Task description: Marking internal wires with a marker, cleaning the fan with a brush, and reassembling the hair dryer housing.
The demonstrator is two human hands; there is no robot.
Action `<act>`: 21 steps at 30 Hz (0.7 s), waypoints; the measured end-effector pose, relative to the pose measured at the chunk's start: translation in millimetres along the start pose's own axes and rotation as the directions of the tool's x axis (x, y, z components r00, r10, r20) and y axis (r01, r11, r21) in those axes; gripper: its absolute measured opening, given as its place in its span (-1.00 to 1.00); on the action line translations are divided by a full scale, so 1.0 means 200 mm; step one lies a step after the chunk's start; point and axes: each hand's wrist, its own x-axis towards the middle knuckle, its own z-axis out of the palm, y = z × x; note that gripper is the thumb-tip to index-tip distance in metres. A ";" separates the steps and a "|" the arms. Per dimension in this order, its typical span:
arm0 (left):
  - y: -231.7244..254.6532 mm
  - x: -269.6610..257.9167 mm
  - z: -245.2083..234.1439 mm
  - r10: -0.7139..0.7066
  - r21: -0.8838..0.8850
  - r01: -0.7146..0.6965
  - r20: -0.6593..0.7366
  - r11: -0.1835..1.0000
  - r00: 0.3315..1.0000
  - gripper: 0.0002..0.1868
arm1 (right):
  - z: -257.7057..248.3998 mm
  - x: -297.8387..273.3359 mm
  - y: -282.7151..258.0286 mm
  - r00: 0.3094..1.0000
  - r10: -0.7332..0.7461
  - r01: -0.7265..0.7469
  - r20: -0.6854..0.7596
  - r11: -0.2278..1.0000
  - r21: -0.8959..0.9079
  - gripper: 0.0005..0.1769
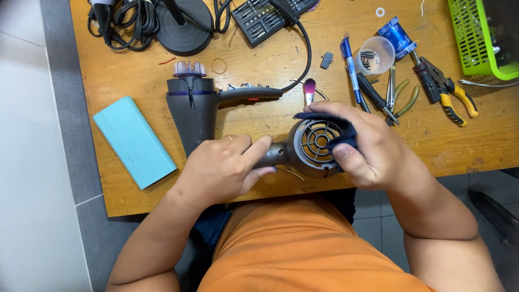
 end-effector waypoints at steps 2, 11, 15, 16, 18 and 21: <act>0.01 0.01 -0.05 0.007 0.103 -0.006 -0.011 0.995 1.000 -0.45 | -0.01 -0.01 -0.03 0.970 -0.244 0.242 0.013 0.951 -0.191 -0.13; 0.09 0.09 -0.04 -0.005 0.287 0.018 -0.047 0.958 0.999 -0.38 | 0.16 -0.01 -0.12 0.966 -0.253 0.135 -0.055 0.675 -0.725 -0.39; 0.07 0.02 -0.13 -0.041 0.335 0.064 -0.075 0.940 0.996 -0.38 | 0.19 -0.03 -0.07 0.855 -0.509 0.336 -0.102 0.693 -0.638 -0.46; 0.08 0.00 -0.14 -0.037 0.284 0.060 -0.085 0.957 0.996 -0.41 | 0.18 -0.05 -0.04 0.805 -0.582 0.426 -0.116 0.702 -0.571 -0.55; 0.08 -0.01 -0.15 -0.023 0.239 0.046 -0.100 0.970 0.995 -0.45 | 0.17 -0.06 -0.03 0.745 -0.652 0.509 -0.141 0.693 -0.511 -0.63; 0.10 -0.04 -0.14 -0.028 0.195 0.044 -0.082 0.980 0.996 -0.44 | 0.16 -0.08 -0.05 0.744 -0.653 0.528 -0.141 0.704 -0.475 -0.68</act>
